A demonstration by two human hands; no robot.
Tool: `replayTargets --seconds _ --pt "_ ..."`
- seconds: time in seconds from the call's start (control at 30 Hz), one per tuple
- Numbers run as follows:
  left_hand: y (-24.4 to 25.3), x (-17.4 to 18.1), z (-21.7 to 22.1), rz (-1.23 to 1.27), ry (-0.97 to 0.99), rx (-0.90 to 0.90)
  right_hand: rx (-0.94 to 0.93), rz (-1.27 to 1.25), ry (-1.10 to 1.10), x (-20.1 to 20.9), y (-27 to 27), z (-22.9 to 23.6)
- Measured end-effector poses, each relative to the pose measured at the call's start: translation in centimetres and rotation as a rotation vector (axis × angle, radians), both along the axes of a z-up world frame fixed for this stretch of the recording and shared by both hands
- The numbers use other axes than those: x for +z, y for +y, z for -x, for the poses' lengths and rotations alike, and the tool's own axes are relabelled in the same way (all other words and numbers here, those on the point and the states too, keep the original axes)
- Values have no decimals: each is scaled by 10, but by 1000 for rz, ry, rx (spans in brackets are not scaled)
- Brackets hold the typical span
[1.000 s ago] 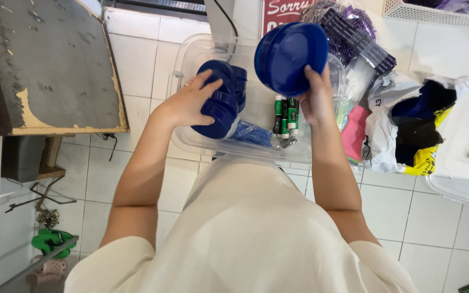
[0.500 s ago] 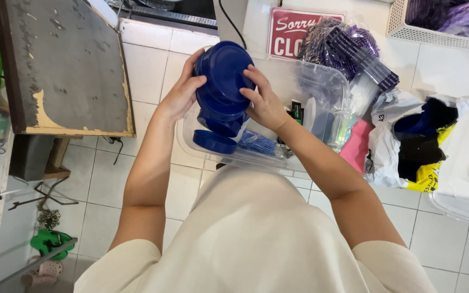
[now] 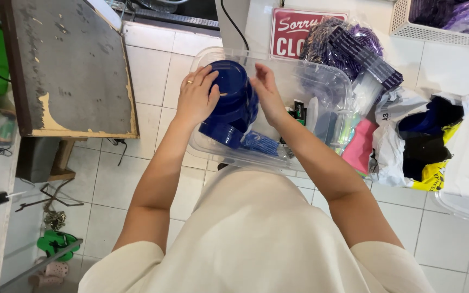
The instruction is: Organizing various items and supplies into a clear plastic storage bin
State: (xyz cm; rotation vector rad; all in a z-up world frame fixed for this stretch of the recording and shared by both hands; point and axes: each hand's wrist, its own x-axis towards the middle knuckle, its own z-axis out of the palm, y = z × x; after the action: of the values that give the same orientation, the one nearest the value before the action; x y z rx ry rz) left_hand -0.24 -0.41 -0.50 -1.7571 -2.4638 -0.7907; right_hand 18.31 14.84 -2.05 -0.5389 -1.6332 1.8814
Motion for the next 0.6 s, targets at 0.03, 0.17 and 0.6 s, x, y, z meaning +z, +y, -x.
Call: replayTargets --seconds 0.03,0.17,0.6 --pt "1 0 -2 -26 40 32 29 76 -80 2 -10 -2" --pt "-12 37 -29 -193 102 -36 60 -299 -293 -25 -52 -3" --pt "-26 38 -39 150 15 -50 364 -119 -640 -23 -23 -30"
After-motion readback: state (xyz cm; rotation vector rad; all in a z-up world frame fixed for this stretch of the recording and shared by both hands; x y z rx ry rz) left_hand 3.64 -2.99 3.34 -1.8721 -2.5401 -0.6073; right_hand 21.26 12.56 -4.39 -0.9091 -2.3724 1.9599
